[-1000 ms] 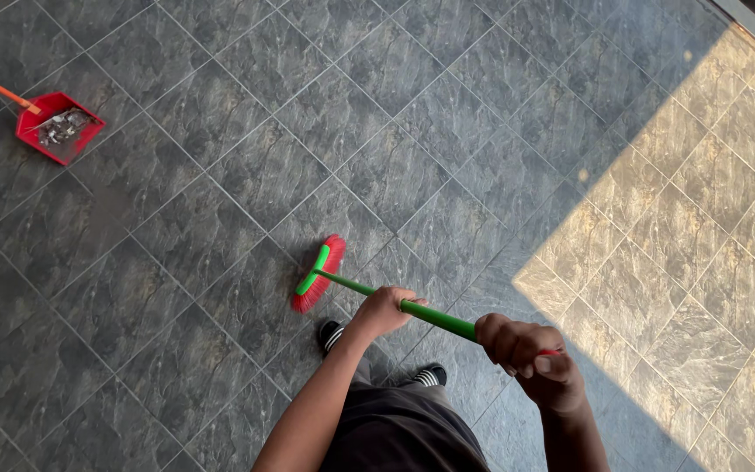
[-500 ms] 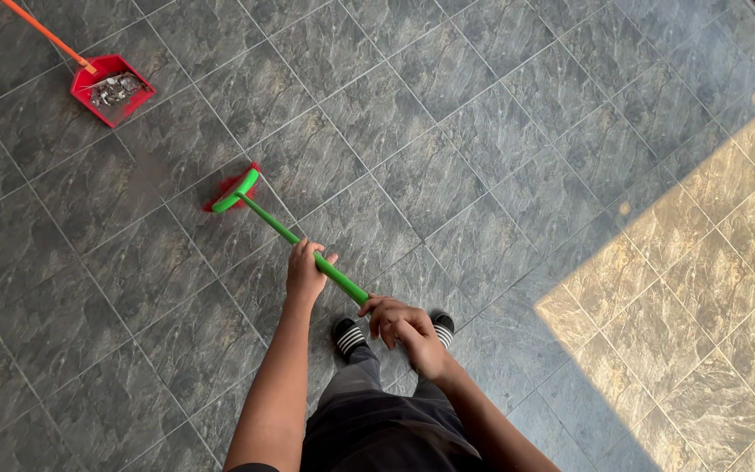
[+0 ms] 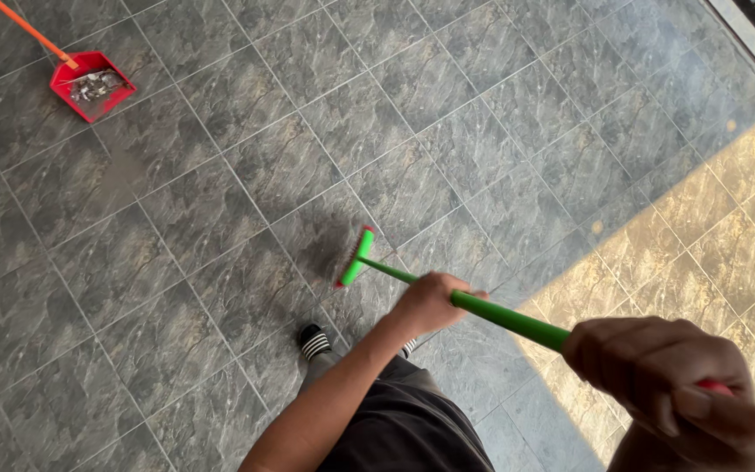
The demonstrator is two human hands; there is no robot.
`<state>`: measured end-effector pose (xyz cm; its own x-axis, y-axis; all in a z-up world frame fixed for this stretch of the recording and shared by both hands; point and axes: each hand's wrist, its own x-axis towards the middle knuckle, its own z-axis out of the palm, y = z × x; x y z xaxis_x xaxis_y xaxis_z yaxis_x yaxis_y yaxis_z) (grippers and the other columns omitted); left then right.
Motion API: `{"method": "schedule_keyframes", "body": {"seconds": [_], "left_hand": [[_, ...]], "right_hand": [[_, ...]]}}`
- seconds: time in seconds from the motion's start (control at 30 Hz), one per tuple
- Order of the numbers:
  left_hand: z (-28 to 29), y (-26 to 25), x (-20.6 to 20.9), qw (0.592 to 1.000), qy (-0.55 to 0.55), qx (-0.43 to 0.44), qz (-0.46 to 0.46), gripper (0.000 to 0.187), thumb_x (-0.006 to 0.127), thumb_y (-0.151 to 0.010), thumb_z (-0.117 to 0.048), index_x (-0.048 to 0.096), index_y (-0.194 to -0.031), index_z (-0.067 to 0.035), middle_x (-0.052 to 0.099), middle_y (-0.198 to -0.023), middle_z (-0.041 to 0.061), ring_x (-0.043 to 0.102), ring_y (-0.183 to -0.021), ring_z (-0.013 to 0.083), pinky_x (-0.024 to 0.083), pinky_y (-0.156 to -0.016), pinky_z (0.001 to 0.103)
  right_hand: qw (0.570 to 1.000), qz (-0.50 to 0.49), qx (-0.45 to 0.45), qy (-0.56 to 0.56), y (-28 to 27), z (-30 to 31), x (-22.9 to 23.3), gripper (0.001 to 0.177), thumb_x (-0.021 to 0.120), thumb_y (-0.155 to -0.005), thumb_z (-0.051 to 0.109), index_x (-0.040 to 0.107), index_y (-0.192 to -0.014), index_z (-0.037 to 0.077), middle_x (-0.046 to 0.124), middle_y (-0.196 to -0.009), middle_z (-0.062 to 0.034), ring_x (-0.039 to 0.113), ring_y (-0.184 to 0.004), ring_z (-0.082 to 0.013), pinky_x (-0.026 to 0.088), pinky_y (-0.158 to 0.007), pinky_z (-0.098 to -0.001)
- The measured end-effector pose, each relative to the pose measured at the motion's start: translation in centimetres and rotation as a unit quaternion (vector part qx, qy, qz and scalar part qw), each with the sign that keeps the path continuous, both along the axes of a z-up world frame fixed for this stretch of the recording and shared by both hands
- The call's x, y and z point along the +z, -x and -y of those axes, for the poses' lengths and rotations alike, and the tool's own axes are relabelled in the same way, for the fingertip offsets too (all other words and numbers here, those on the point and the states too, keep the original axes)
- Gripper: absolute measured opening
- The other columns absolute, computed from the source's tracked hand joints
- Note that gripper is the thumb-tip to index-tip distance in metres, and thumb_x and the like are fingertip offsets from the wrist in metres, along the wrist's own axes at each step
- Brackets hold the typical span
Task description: The person sweeps debris from a tiled floor into a red dustpan using a broom.
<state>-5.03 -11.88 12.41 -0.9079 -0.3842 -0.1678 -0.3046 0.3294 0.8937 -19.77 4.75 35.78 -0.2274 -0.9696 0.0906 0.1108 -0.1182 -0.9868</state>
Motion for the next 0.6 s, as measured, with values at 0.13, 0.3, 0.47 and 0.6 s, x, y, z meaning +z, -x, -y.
{"method": "schedule_keyframes", "body": {"seconds": [0.13,0.3,0.47,0.6], "left_hand": [[-6.3,7.0,-0.7,0.989,-0.088,-0.095,-0.066,0.043,0.065,-0.097,-0.036,0.059,-0.064,-0.008,0.062,-0.06,0.005,0.06,-0.055,0.0191,0.049,-0.055,0.038],[-11.9,13.3,-7.1,0.967,-0.139,-0.168,-0.131,0.01,0.07,-0.085,-0.013,0.063,-0.084,-0.005,0.069,-0.081,0.01,0.068,-0.077,0.0235,0.051,-0.07,0.037],[-13.3,15.5,-10.4,0.974,-0.12,-0.156,-0.107,0.016,0.066,-0.081,-0.01,0.073,-0.095,-0.013,0.075,-0.09,0.01,0.071,-0.087,0.0265,0.054,-0.075,0.039],[-11.5,14.7,-8.9,0.985,-0.069,-0.16,-0.012,0.007,0.067,-0.083,-0.019,0.07,-0.08,-0.014,0.074,-0.081,0.008,0.073,-0.082,0.0289,0.055,-0.074,0.044]], "right_hand": [[0.996,-0.051,-0.037,-0.061,1.0,-3.2,1.1,0.031,0.058,-0.08,0.026,0.047,-0.056,0.01,0.046,-0.052,-0.0055,0.041,-0.047,-0.0169,0.033,-0.05,-0.0362],[0.973,-0.158,0.074,-0.15,2.0,-1.4,-1.1,0.033,0.06,-0.077,0.022,0.041,-0.058,0.001,0.037,-0.058,-0.0062,0.037,-0.051,-0.0188,0.031,-0.051,-0.0364],[0.982,-0.104,0.077,-0.138,4.5,-3.0,-3.5,0.034,0.06,-0.08,0.022,0.043,-0.059,0.001,0.04,-0.06,-0.0058,0.039,-0.057,-0.0208,0.035,-0.056,-0.0374],[0.994,-0.03,0.09,-0.046,7.5,-6.4,-5.1,0.037,0.06,-0.083,0.028,0.046,-0.058,0.005,0.043,-0.058,-0.0056,0.042,-0.061,-0.0228,0.037,-0.063,-0.0384]]}}
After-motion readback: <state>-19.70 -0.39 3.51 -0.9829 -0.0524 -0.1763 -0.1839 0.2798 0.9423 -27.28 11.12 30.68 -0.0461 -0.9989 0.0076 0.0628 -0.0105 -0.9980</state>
